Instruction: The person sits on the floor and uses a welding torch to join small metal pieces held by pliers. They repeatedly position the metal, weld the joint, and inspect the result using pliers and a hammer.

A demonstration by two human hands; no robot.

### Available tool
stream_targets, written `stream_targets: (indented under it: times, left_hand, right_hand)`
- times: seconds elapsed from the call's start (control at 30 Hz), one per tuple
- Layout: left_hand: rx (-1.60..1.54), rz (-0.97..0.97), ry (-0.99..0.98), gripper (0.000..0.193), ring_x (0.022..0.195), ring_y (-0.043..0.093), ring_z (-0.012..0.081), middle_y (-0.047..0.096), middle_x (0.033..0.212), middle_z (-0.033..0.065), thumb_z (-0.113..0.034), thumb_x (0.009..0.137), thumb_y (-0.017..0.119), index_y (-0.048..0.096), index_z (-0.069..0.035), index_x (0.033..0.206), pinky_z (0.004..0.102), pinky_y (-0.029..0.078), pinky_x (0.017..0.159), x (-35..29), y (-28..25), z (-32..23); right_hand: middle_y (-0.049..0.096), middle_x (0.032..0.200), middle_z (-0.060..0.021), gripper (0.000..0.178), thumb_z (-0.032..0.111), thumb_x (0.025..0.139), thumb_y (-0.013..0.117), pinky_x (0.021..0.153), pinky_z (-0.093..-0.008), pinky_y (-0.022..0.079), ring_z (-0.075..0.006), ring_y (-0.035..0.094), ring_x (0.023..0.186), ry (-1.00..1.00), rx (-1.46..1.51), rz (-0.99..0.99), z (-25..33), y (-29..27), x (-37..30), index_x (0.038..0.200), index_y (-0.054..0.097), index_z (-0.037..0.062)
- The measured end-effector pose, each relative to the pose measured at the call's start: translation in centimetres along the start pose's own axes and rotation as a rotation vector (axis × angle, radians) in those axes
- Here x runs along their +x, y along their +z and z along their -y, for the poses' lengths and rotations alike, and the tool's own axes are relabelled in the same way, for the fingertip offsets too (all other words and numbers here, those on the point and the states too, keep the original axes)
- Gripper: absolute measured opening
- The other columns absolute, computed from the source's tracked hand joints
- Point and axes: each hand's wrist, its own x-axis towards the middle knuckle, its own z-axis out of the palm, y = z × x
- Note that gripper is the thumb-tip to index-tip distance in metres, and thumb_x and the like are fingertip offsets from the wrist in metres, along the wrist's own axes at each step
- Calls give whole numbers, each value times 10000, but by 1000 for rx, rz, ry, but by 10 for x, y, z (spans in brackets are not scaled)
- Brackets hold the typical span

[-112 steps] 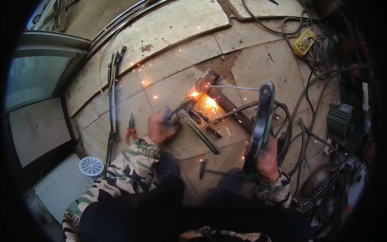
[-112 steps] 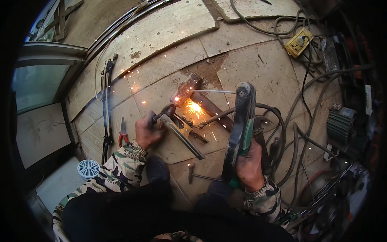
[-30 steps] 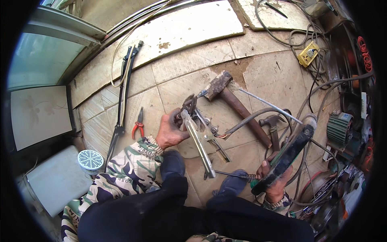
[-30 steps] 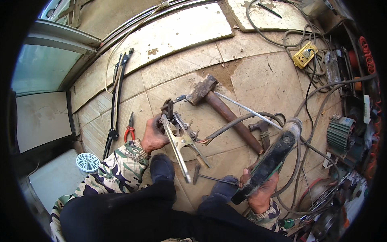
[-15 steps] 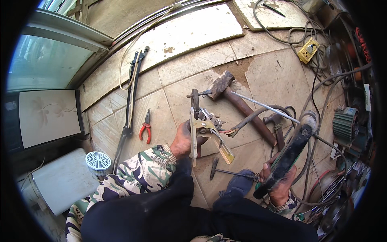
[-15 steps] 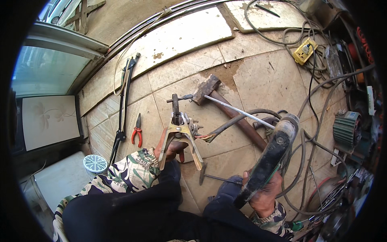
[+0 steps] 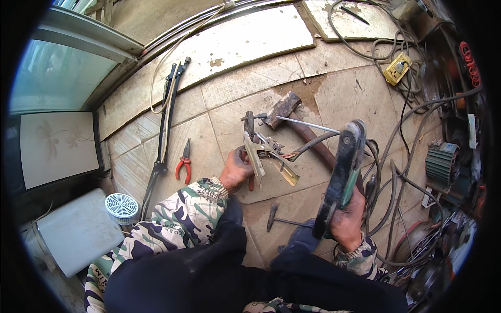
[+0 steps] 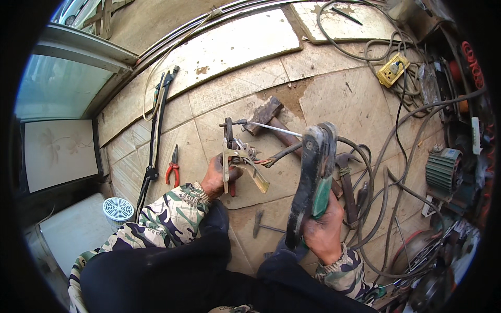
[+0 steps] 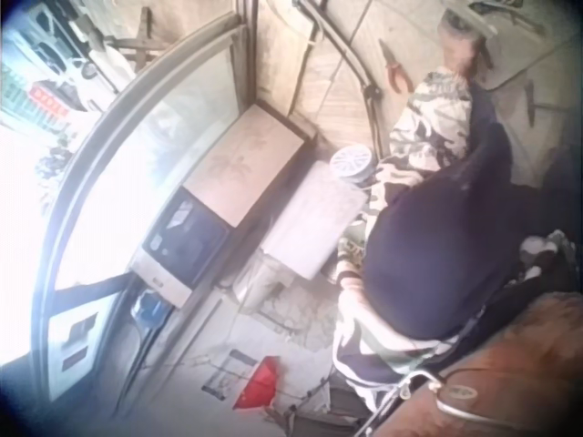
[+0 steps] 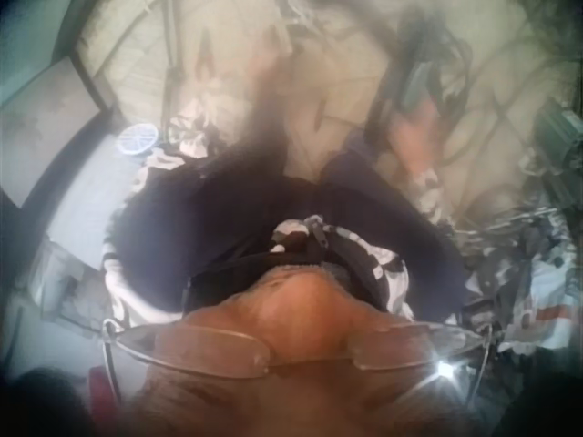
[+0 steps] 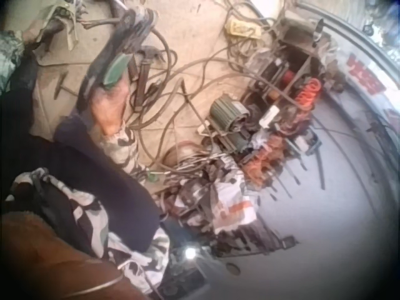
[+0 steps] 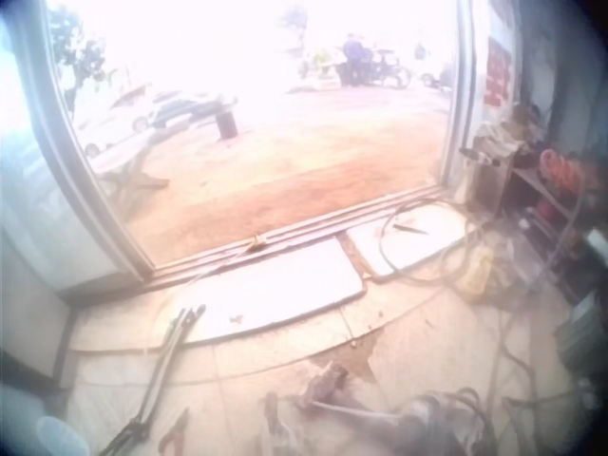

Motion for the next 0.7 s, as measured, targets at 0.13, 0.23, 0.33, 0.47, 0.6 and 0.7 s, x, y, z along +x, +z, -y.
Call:
stream_targets:
  times: [0.13, 0.23, 0.33, 0.47, 0.6, 0.7]
  left_hand:
    - [-6, 40, 30, 458, 827, 611, 99, 686, 1004, 56, -62, 760, 740, 630, 31, 1195, 281, 520, 719, 7, -3, 12]
    - [-44, 74, -17, 452, 815, 629, 98, 700, 1020, 59, -31, 766, 744, 616, 36, 1194, 265, 519, 686, 9, 1, 10]
    - [7, 47, 20, 430, 775, 625, 93, 701, 996, 47, 8, 777, 739, 607, 40, 1185, 252, 515, 654, 14, 4, 14]
    - [-28, 53, 15, 409, 747, 616, 92, 686, 941, 29, 20, 785, 739, 604, 40, 1171, 264, 515, 615, 14, 4, 15]
    - [-14, 88, -14, 426, 712, 617, 99, 676, 923, 32, 14, 786, 743, 594, 48, 1183, 274, 523, 567, 12, 7, 4]
    - [-17, 93, -11, 428, 698, 623, 104, 675, 913, 41, 11, 785, 744, 588, 51, 1182, 279, 534, 555, 11, 5, 3]
  right_hand:
    - [605, 805, 21, 154, 58, 868, 641, 601, -224, 434, -60, 540, 684, -3, 83, 3, 0, 8, 11, 1001, 613, -15]
    - [605, 820, 15, 153, 33, 863, 610, 628, -217, 434, -60, 532, 714, 28, 56, -12, -1, 9, 12, 1007, 615, -19]
    - [602, 831, 9, 169, 4, 859, 583, 661, -219, 434, -66, 519, 747, 7, -3, -10, 4, 11, 15, 1022, 614, -29]
    - [585, 832, -20, 327, -41, 738, 496, 654, -243, 453, -89, 512, 749, -15, -75, 36, -2, 11, 24, 1052, 589, -45]
    - [590, 844, -27, 319, -43, 739, 509, 689, -259, 470, -101, 524, 765, -30, -76, 19, -1, 17, 31, 1049, 587, -46]
    - [600, 865, -31, 328, -47, 739, 516, 725, -268, 480, -107, 535, 785, -42, -66, 36, -2, 19, 32, 1059, 590, -49]
